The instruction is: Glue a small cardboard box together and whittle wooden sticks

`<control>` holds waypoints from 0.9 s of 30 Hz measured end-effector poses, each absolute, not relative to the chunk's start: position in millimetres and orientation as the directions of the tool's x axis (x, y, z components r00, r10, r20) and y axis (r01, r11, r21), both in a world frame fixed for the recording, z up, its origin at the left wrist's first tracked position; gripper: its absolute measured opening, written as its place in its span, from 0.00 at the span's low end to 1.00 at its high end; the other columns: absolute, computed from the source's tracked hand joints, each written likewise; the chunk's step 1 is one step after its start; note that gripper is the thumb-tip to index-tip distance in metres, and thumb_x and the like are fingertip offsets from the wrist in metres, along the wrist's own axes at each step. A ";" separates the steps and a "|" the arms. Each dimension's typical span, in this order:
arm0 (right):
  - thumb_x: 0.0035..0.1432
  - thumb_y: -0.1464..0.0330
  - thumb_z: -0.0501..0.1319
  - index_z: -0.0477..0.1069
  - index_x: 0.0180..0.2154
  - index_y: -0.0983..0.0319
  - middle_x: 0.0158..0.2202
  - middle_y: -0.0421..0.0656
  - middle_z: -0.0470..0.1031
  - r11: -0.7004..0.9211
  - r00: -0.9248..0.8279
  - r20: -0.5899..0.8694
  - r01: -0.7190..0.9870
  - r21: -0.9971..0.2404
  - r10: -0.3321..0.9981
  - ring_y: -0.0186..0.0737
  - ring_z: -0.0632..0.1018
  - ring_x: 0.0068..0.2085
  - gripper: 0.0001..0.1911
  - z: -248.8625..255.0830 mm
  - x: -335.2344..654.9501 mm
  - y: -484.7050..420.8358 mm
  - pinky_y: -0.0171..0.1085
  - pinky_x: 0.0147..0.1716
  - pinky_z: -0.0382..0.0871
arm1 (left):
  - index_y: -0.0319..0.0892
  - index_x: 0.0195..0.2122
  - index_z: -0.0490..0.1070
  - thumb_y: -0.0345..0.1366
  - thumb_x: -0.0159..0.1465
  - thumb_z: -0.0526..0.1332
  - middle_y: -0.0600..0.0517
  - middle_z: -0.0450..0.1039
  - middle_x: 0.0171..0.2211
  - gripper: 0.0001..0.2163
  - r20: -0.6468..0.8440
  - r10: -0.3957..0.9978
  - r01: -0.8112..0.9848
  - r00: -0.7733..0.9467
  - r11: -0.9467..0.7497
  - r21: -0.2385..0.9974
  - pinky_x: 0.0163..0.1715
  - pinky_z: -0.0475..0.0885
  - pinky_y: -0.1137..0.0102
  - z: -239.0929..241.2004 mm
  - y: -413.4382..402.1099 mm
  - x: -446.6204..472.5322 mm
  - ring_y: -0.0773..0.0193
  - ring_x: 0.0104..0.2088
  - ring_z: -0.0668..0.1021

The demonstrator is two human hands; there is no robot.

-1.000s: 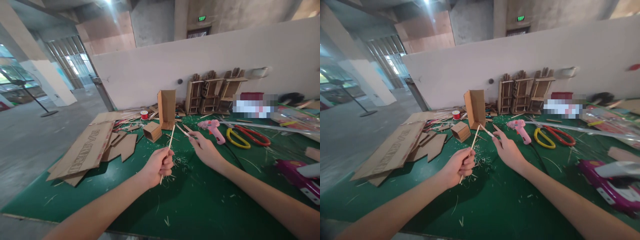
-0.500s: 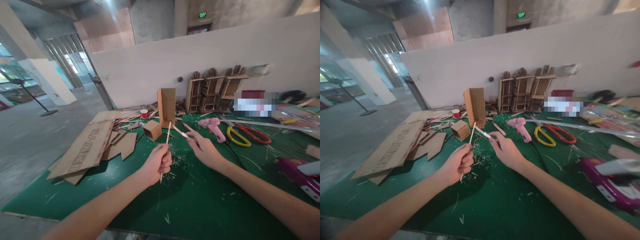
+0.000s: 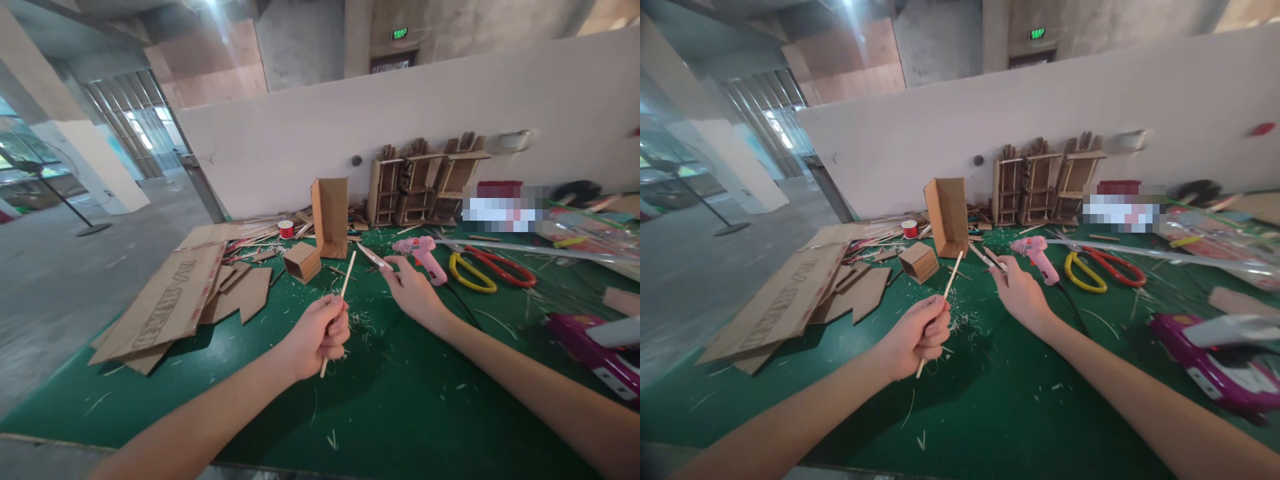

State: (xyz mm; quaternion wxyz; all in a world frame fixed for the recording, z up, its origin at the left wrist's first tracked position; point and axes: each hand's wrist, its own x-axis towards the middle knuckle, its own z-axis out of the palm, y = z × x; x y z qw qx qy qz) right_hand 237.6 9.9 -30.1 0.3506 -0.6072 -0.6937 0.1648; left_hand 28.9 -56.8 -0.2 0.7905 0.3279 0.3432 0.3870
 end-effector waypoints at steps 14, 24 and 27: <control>0.62 0.53 0.49 0.64 0.51 0.60 0.25 0.41 0.74 0.307 -0.104 0.326 0.675 -0.671 0.940 0.37 0.69 0.21 0.23 -26.4 235.8 5.0 0.35 0.22 0.59 | 0.44 0.32 0.55 0.45 0.66 0.55 0.62 0.54 0.18 0.12 -0.191 0.883 -0.223 0.429 0.308 0.925 0.11 0.45 0.80 -6.0 -63.6 33.2 0.76 0.15 0.52; 0.62 0.53 0.48 0.63 0.50 0.60 0.18 0.35 0.65 0.334 -0.172 0.288 0.563 -0.756 0.942 0.34 0.63 0.18 0.23 -22.0 230.9 -1.1 0.35 0.19 0.55 | 0.45 0.32 0.55 0.43 0.67 0.53 0.62 0.53 0.18 0.11 -0.194 0.941 -0.283 0.278 0.273 0.919 0.13 0.43 0.80 1.3 -58.2 32.3 0.76 0.15 0.50; 0.63 0.54 0.48 0.63 0.52 0.60 0.17 0.34 0.63 0.388 -0.262 0.288 0.586 -0.712 0.921 0.35 0.63 0.19 0.22 -20.4 228.3 -5.3 0.36 0.20 0.55 | 0.44 0.32 0.56 0.43 0.67 0.54 0.62 0.53 0.18 0.10 -0.205 0.946 -0.292 0.252 0.276 0.916 0.13 0.43 0.80 1.1 -57.0 32.1 0.76 0.15 0.51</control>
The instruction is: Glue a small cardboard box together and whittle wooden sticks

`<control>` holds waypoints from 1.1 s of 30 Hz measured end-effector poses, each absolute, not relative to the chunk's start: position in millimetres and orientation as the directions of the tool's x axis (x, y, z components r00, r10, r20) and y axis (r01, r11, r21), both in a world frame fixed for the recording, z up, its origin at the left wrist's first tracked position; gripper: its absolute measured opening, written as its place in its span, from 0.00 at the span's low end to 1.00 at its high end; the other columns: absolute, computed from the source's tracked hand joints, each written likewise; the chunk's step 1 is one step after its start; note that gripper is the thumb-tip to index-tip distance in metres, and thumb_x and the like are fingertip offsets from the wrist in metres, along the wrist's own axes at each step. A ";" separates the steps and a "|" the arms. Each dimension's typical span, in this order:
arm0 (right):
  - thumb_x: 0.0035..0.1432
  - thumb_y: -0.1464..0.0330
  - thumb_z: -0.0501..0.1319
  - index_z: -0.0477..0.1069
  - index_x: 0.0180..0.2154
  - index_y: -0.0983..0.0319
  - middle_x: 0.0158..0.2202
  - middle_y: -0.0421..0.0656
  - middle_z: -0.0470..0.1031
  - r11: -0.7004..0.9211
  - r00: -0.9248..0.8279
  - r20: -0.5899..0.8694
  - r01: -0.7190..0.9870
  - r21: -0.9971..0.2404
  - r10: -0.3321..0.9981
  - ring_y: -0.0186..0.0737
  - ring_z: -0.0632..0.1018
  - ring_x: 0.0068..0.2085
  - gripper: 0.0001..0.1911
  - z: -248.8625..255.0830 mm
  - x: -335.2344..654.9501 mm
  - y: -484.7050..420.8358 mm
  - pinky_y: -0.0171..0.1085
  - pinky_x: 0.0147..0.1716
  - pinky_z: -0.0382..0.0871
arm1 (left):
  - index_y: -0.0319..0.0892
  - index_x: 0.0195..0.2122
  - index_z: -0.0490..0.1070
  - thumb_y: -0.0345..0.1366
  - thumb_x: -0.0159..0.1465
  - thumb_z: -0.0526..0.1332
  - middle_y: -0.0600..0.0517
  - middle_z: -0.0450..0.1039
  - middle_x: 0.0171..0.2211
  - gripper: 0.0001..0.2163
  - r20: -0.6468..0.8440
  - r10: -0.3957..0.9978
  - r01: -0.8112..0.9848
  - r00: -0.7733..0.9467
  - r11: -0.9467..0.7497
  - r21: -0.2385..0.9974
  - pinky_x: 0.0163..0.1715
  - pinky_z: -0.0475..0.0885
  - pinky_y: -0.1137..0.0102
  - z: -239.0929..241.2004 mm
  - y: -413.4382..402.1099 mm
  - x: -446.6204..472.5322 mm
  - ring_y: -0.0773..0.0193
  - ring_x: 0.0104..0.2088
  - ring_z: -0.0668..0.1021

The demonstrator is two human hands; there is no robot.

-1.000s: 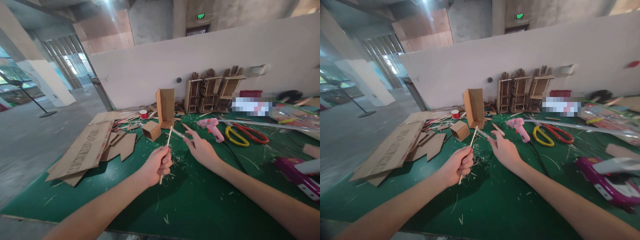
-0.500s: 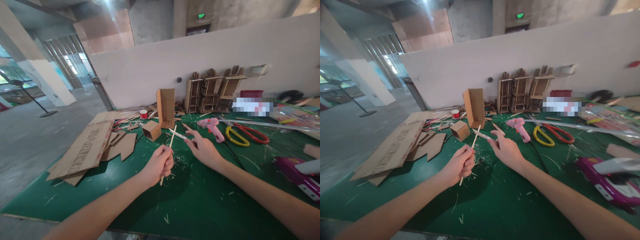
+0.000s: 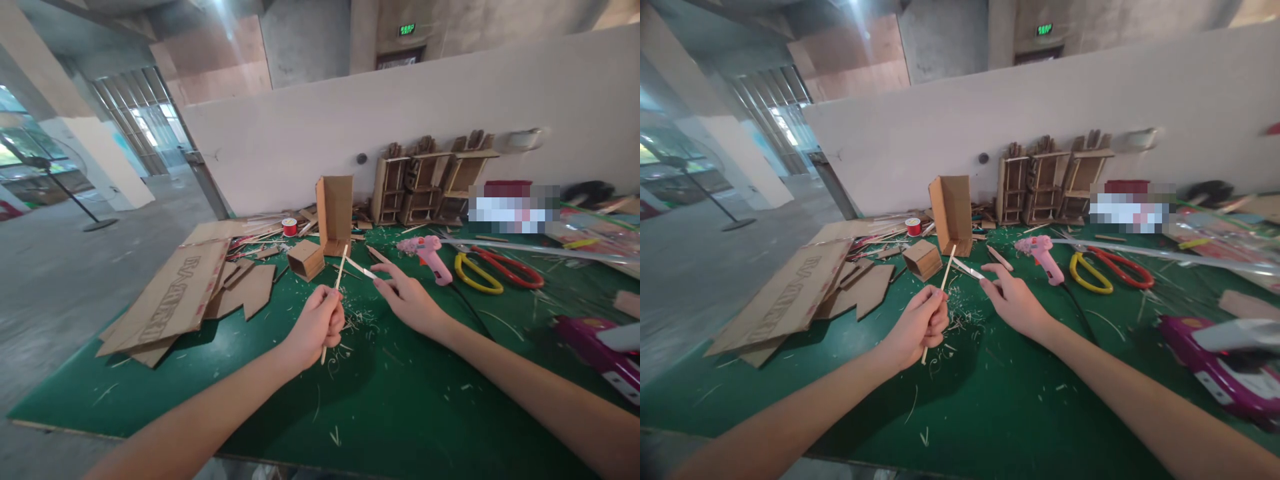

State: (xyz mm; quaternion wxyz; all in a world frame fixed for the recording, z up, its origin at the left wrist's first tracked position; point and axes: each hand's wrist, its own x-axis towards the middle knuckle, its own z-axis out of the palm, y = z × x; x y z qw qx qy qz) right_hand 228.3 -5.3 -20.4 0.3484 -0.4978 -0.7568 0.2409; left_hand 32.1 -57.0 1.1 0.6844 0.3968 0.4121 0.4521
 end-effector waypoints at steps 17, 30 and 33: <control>0.63 0.53 0.48 0.63 0.53 0.60 0.22 0.38 0.71 0.327 -0.189 0.281 0.721 -0.610 0.941 0.37 0.69 0.20 0.24 -23.0 228.3 -5.5 0.36 0.22 0.56 | 0.44 0.30 0.55 0.45 0.66 0.55 0.62 0.53 0.18 0.13 -0.214 0.933 -0.229 0.289 0.285 0.931 0.13 0.43 0.80 -1.3 -54.7 31.0 0.77 0.15 0.52; 0.62 0.53 0.48 0.67 0.50 0.59 0.23 0.41 0.73 0.319 -0.207 0.252 0.744 -0.588 0.945 0.39 0.71 0.22 0.23 -22.3 229.1 0.2 0.36 0.23 0.57 | 0.44 0.30 0.55 0.47 0.63 0.58 0.64 0.52 0.16 0.15 -0.235 0.922 -0.222 0.309 0.310 0.924 0.11 0.43 0.80 -7.9 -53.3 29.6 0.77 0.13 0.50; 0.63 0.54 0.47 0.70 0.47 0.60 0.27 0.43 0.75 0.275 -0.124 0.268 0.709 -0.650 0.955 0.40 0.73 0.25 0.22 -28.0 233.4 9.3 0.37 0.25 0.60 | 0.43 0.31 0.58 0.44 0.65 0.57 0.63 0.51 0.14 0.12 -0.268 0.880 -0.249 0.392 0.382 0.890 0.10 0.43 0.79 -4.7 -60.5 32.7 0.77 0.13 0.49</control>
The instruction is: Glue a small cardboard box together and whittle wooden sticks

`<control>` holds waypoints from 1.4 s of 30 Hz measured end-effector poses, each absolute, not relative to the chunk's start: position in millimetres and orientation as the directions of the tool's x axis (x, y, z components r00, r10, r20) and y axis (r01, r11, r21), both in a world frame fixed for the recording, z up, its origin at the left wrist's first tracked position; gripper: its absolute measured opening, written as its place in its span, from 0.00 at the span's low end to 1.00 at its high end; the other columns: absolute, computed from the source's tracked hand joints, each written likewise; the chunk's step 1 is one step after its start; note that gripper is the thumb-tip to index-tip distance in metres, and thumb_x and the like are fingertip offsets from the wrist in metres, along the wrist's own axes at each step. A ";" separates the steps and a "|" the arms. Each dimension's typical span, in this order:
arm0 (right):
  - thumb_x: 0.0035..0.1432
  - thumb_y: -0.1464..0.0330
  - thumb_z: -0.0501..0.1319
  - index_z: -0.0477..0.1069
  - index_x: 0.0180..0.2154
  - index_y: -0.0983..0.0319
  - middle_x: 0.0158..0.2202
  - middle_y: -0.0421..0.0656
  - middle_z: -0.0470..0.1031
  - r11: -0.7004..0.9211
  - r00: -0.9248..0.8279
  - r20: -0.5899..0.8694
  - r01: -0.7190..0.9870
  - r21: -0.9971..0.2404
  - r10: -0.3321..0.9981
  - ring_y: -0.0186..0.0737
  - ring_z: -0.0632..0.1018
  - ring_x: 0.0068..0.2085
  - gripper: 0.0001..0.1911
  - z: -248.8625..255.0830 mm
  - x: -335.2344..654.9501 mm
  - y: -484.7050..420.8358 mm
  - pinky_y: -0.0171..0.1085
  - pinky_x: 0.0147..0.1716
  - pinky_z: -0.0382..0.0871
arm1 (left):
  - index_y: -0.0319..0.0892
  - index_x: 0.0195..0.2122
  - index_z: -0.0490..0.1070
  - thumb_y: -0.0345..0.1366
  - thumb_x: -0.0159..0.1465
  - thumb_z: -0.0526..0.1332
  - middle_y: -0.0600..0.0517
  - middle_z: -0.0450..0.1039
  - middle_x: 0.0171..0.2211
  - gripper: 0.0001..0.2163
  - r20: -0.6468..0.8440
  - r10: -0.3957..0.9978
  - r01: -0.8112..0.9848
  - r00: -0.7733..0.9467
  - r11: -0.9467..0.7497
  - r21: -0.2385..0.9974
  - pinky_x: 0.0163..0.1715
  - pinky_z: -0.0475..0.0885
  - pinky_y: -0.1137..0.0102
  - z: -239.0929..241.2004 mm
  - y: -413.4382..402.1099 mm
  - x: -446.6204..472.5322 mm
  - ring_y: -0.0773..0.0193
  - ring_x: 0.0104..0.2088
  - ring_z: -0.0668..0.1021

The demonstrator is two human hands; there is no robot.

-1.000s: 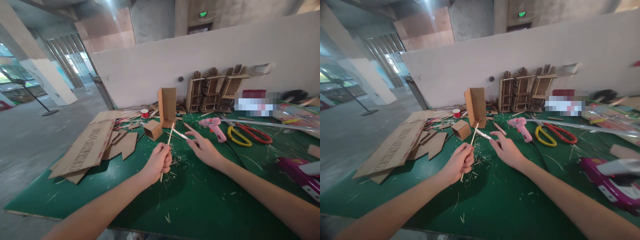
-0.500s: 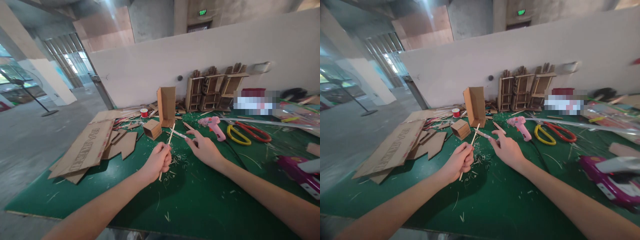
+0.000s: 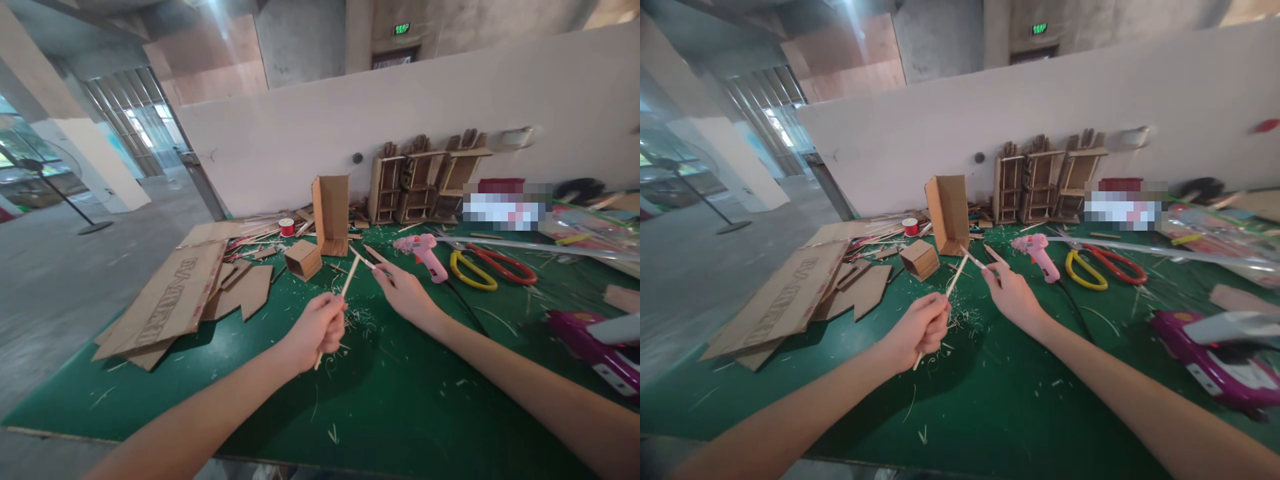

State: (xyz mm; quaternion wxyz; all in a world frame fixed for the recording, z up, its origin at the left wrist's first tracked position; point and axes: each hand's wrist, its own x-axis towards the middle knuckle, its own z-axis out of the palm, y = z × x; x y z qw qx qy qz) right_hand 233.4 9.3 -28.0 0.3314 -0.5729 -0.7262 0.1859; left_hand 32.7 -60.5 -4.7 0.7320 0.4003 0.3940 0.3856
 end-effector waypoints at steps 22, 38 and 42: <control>0.63 0.54 0.49 0.68 0.46 0.60 0.17 0.35 0.63 0.430 -0.290 0.317 0.588 -0.686 0.903 0.35 0.63 0.19 0.20 -35.5 227.3 0.6 0.35 0.21 0.54 | 0.43 0.31 0.58 0.36 0.65 0.57 0.61 0.54 0.19 0.08 -0.216 0.906 -0.383 0.363 0.357 0.852 0.12 0.42 0.80 -0.9 -51.7 27.8 0.77 0.15 0.51; 0.65 0.55 0.47 0.65 0.46 0.59 0.19 0.33 0.56 0.361 -0.022 0.391 0.435 -0.825 0.920 0.33 0.60 0.20 0.18 -30.2 224.6 -6.4 0.34 0.19 0.52 | 0.42 0.31 0.61 0.37 0.66 0.55 0.61 0.54 0.17 0.08 -0.092 0.919 -0.375 0.383 0.246 0.894 0.12 0.45 0.78 -2.6 -51.0 25.9 0.77 0.13 0.52; 0.65 0.56 0.46 0.63 0.47 0.60 0.18 0.32 0.57 0.412 -0.132 0.400 0.469 -0.781 0.907 0.33 0.61 0.19 0.18 -29.0 225.3 -8.6 0.34 0.19 0.51 | 0.42 0.30 0.59 0.37 0.67 0.54 0.61 0.54 0.17 0.08 -0.116 0.944 -0.361 0.309 0.230 0.904 0.13 0.44 0.78 -2.7 -49.9 26.4 0.77 0.13 0.52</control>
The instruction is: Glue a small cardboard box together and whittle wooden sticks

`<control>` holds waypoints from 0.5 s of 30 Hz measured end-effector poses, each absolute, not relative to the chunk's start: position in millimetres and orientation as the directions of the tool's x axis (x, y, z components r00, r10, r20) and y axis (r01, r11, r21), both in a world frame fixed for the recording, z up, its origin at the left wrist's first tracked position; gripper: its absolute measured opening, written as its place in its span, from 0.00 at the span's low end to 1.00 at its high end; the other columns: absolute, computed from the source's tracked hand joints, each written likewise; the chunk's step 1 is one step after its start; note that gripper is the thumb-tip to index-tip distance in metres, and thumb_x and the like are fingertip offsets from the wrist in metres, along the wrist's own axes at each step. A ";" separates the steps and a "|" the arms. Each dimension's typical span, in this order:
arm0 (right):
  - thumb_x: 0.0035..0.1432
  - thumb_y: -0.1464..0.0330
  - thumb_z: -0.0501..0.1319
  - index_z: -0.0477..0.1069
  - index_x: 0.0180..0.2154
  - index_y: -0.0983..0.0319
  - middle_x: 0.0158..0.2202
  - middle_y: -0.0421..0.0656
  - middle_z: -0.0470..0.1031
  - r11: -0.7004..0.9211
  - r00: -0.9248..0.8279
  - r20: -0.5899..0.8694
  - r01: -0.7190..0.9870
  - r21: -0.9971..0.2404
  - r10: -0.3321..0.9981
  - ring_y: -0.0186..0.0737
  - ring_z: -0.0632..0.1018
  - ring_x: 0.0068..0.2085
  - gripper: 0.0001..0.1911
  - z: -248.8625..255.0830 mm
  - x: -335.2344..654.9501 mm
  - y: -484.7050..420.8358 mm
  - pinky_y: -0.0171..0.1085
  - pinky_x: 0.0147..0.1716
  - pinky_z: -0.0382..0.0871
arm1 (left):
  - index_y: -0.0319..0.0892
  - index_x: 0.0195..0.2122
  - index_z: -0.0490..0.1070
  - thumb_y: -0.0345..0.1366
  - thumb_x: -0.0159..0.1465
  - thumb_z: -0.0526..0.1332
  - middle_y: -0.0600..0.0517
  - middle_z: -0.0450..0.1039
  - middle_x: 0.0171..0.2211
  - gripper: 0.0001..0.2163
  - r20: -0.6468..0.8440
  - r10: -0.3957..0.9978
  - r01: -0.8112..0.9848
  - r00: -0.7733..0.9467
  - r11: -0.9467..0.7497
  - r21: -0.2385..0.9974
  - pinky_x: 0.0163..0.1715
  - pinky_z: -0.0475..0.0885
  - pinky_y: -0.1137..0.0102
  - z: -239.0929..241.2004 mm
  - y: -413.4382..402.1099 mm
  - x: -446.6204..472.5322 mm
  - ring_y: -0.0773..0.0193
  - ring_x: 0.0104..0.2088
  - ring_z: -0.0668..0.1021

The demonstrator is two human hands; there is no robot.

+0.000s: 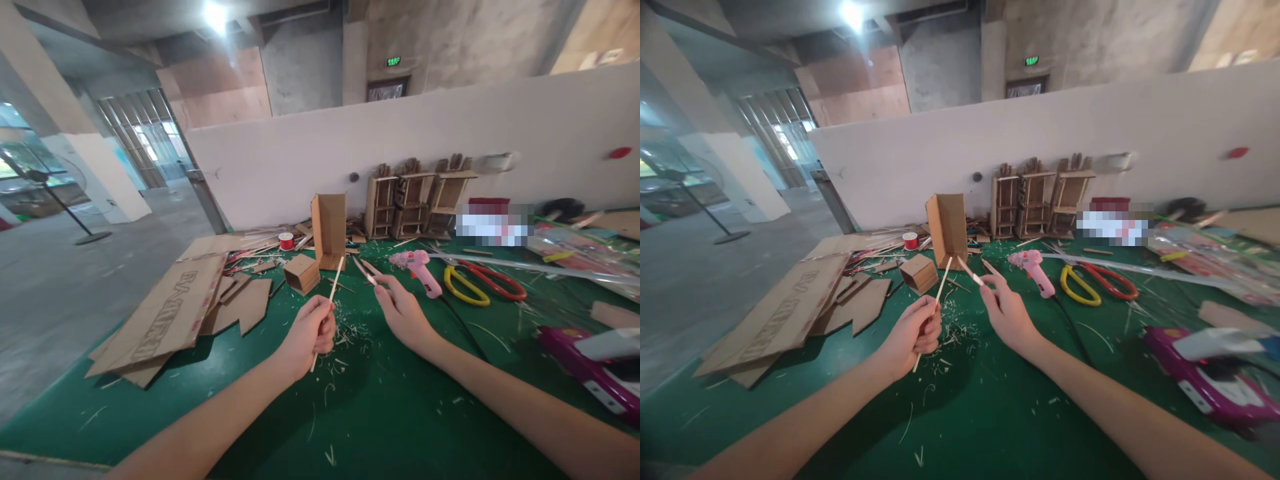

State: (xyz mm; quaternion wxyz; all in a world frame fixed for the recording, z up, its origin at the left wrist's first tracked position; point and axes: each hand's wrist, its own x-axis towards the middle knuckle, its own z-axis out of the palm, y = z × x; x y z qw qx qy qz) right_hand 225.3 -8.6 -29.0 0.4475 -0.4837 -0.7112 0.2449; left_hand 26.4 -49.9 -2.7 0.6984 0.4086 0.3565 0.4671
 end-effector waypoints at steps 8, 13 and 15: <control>0.65 0.57 0.47 0.62 0.49 0.60 0.19 0.35 0.66 0.393 -0.224 0.341 0.705 -0.590 0.913 0.37 0.67 0.20 0.18 -31.2 218.5 -8.2 0.35 0.23 0.53 | 0.42 0.29 0.55 0.40 0.65 0.58 0.62 0.52 0.19 0.12 -0.172 0.931 -0.305 0.321 0.273 0.912 0.13 0.41 0.78 -0.4 -50.1 28.5 0.78 0.14 0.51; 0.64 0.57 0.47 0.62 0.48 0.59 0.20 0.36 0.68 0.334 -0.152 0.339 0.743 -0.581 0.928 0.39 0.69 0.21 0.18 -30.7 220.1 -2.1 0.35 0.23 0.53 | 0.42 0.30 0.59 0.38 0.66 0.56 0.62 0.52 0.18 0.09 -0.223 0.922 -0.341 0.317 0.330 0.880 0.13 0.41 0.78 -4.9 -42.9 25.3 0.78 0.14 0.50; 0.65 0.57 0.46 0.62 0.48 0.59 0.21 0.37 0.70 0.321 -0.119 0.344 0.714 -0.622 0.931 0.39 0.70 0.21 0.17 -29.0 220.8 -2.5 0.35 0.23 0.54 | 0.41 0.31 0.60 0.40 0.66 0.56 0.62 0.53 0.17 0.09 -0.231 0.923 -0.338 0.307 0.333 0.880 0.13 0.41 0.78 -6.0 -41.0 24.3 0.79 0.14 0.51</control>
